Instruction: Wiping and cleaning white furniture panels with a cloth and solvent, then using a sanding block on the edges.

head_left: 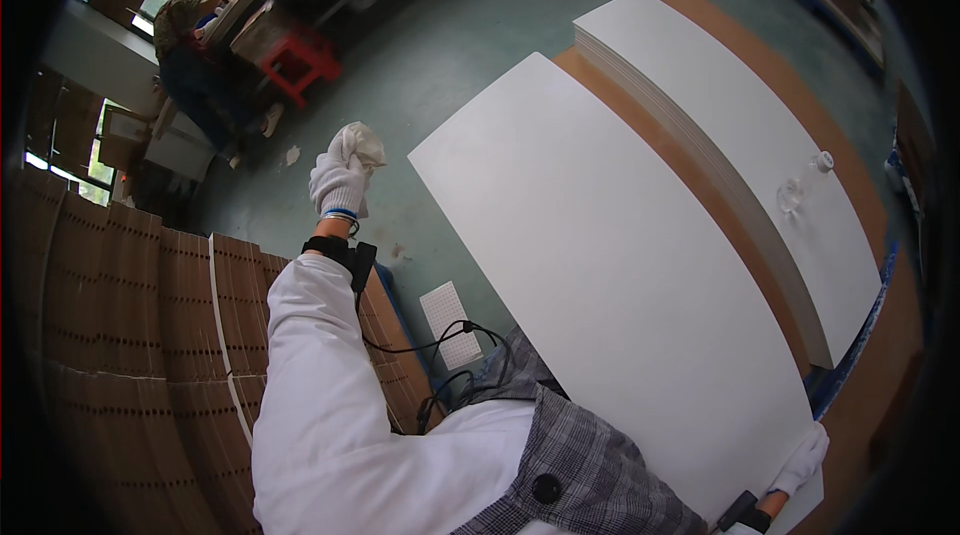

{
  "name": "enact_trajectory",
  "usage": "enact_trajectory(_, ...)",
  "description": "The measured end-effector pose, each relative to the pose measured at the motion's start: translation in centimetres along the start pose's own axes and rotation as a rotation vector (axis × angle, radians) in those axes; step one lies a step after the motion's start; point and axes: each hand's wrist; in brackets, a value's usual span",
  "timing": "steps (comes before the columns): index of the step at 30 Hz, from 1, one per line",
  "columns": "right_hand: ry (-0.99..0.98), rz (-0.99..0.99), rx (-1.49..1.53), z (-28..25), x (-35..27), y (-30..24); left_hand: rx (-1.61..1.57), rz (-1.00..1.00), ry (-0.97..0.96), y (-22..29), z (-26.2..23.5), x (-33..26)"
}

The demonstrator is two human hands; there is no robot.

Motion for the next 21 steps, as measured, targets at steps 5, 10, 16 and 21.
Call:
enact_trajectory(5,0.091,-0.104,0.004,1.0,1.2,1.4,0.135,0.188,-0.125,3.4,-3.3,-4.8)
enact_trajectory(10,0.015,-0.01,-0.011,0.6,0.5,0.9,0.255,0.366,-0.516,6.7,-3.2,-7.6)
enact_trajectory(16,0.224,-0.186,-0.017,1.2,0.1,0.2,0.183,0.266,-0.598,6.4,-0.6,-6.8)
enact_trajectory(21,0.186,-0.131,0.06,0.8,-0.4,-0.5,0.223,0.335,-0.629,5.9,-0.1,-8.4)
Point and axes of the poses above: each hand's wrist, its own x-axis towards the middle knuckle, its own z-axis out of the palm, y = z × x, and after that the axes turned 15 degrees about -y, right-handed
